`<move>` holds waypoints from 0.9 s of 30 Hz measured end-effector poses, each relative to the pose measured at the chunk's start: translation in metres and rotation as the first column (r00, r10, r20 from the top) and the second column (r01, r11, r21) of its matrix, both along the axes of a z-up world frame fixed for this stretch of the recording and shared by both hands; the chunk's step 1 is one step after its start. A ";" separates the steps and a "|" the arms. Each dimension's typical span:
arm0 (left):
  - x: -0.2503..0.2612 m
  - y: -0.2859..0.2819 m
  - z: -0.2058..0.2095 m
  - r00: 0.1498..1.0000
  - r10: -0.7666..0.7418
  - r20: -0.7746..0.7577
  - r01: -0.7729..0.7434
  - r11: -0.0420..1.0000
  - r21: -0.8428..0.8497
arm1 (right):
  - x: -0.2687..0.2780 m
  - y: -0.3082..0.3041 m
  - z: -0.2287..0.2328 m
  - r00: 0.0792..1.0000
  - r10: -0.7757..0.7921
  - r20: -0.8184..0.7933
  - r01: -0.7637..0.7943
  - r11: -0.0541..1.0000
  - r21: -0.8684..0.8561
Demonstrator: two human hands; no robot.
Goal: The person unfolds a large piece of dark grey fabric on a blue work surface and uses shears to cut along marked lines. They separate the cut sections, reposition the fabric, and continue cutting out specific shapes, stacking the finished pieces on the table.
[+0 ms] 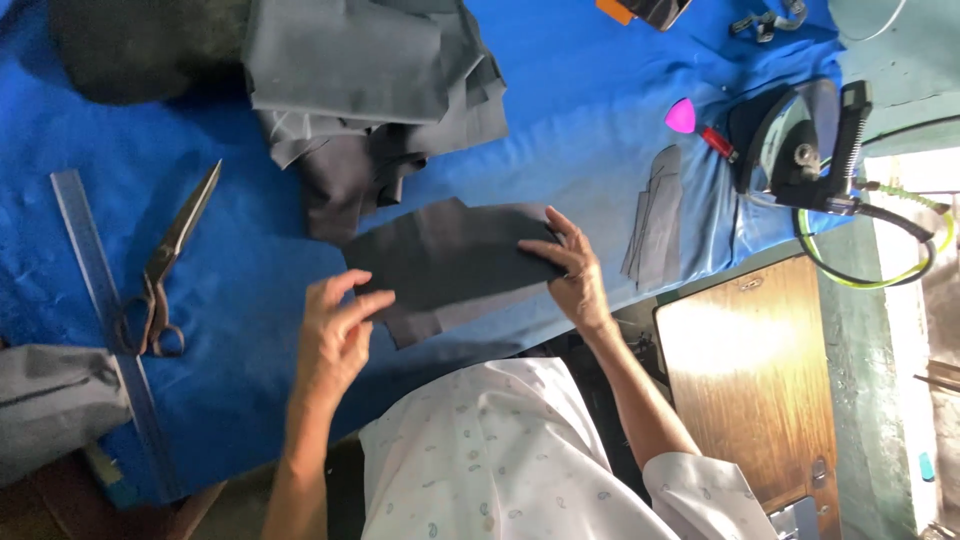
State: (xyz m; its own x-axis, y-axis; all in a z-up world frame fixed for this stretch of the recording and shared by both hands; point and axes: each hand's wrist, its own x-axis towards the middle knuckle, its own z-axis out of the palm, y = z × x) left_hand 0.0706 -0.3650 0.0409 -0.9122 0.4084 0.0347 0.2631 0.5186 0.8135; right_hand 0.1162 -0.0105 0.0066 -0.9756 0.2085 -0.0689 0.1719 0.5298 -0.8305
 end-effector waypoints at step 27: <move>0.110 0.021 -0.144 0.928 0.280 -0.244 -0.338 0.910 -0.240 | 0.035 0.020 -0.100 0.851 -0.364 0.378 0.400 0.916 -0.020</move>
State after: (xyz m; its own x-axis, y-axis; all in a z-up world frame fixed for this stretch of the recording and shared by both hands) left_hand 0.1809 -0.3442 -0.1035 -0.9794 0.1268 0.1572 0.1952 0.7943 0.5753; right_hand 0.1509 0.0090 -0.0933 -0.7236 0.5340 -0.4373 0.6403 0.2828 -0.7142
